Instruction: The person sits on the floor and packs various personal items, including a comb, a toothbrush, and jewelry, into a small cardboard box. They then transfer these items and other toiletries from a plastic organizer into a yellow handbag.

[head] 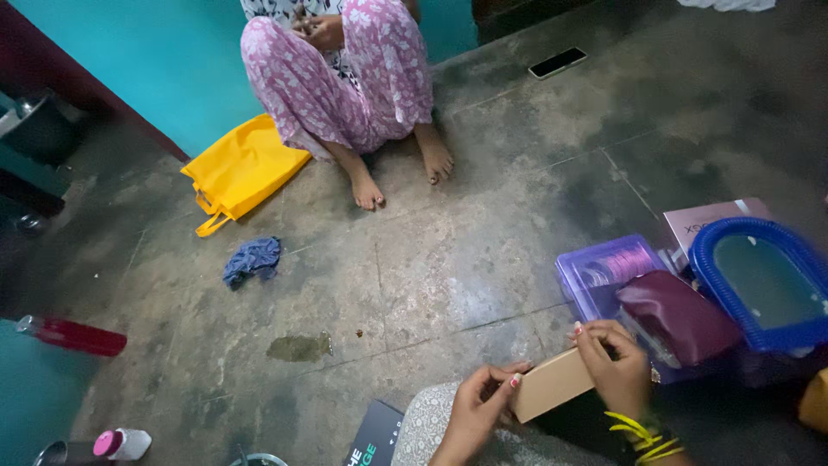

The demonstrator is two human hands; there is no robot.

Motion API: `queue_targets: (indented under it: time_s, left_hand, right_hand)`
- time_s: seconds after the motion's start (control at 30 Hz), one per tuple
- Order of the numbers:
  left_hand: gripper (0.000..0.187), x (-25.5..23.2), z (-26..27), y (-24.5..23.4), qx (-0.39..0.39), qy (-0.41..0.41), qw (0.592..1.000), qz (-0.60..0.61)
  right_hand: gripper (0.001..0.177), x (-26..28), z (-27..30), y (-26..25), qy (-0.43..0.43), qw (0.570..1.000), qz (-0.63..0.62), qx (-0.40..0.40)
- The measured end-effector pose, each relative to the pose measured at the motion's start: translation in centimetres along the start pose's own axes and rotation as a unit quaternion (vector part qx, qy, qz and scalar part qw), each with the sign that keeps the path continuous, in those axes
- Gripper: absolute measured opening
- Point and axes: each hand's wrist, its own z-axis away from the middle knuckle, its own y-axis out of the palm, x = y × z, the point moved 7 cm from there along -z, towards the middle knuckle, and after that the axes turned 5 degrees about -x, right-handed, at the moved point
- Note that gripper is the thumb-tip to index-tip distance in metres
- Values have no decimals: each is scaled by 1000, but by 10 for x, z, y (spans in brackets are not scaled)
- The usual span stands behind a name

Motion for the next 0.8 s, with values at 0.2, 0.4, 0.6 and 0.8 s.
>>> queue_targets:
  time_s: [0.2,0.4,0.6,0.8]
  left_hand:
    - [17,-4,3,3,-25,-28,999,-9]
    - [19,-16,5,4,-42,20,997,-63]
    - [21,-24,9,4,-60,-30,996,-64]
    - [37,9,-11,-2,-8,-119,992,-29]
  right_hand:
    - [16,19,3,-1,-68,995,55,-46]
    - [18,68,1,0,-117,978,171,-3]
    - [22,102,11,19,-238,914,316,94]
    - [25,103,9,33,-178,920,303,174]
